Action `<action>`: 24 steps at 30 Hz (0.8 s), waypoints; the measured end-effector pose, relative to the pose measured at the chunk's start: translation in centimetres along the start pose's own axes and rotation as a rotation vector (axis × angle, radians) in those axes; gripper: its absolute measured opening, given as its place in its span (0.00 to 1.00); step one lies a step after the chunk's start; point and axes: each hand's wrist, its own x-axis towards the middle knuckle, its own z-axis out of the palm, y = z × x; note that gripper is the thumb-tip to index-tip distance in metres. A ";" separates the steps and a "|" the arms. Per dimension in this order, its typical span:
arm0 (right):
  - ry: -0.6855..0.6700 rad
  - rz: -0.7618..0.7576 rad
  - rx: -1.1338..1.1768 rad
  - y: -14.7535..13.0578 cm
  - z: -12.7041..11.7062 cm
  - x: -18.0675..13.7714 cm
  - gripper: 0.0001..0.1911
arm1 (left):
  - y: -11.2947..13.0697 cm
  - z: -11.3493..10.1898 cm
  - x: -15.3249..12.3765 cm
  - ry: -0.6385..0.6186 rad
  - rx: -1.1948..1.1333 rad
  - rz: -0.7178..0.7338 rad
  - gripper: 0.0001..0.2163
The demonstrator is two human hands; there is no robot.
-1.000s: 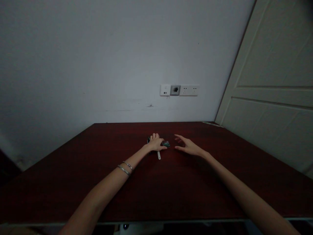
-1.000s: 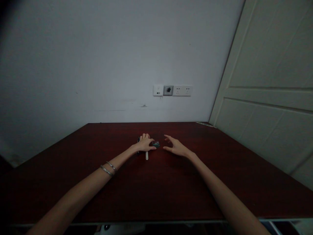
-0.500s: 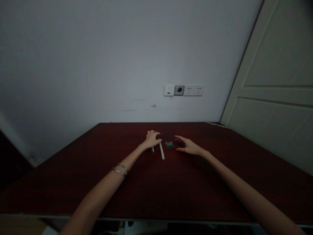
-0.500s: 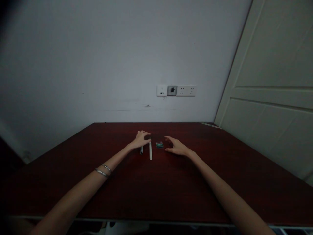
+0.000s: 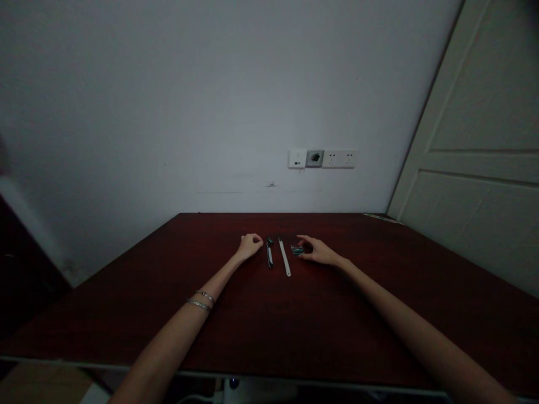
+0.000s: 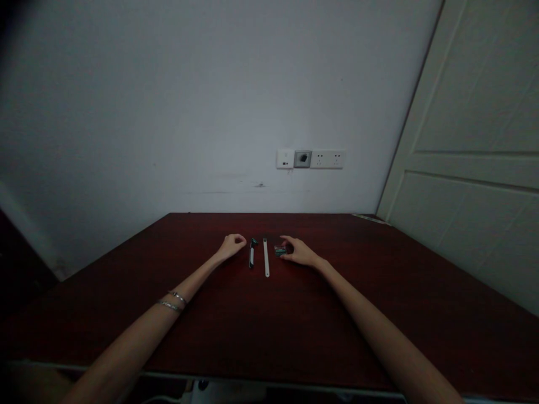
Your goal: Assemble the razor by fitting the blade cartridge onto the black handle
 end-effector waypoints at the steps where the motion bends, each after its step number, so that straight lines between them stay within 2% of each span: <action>1: 0.004 0.002 0.006 0.0 0.1 0.0 0.37 | 0.1 0.0 -0.1 0.002 0.007 -0.018 0.09; 5: 0.059 0.038 0.068 -0.2 0.6 -0.3 0.38 | 1.2 0.0 -1.1 -0.032 0.078 -0.088 0.15; 10: 0.155 0.076 0.102 -0.6 0.7 -1.0 0.30 | 3.2 0.1 -2.8 -0.128 0.217 -0.076 0.17; 18: 0.201 0.062 0.072 -1.0 0.5 -1.5 0.24 | 3.6 1.5 -3.8 -0.068 0.302 -0.041 0.13; 24: 0.255 0.014 0.015 -1.4 0.4 -1.4 0.22 | 3.6 1.6 -3.6 -0.065 0.320 -0.052 0.11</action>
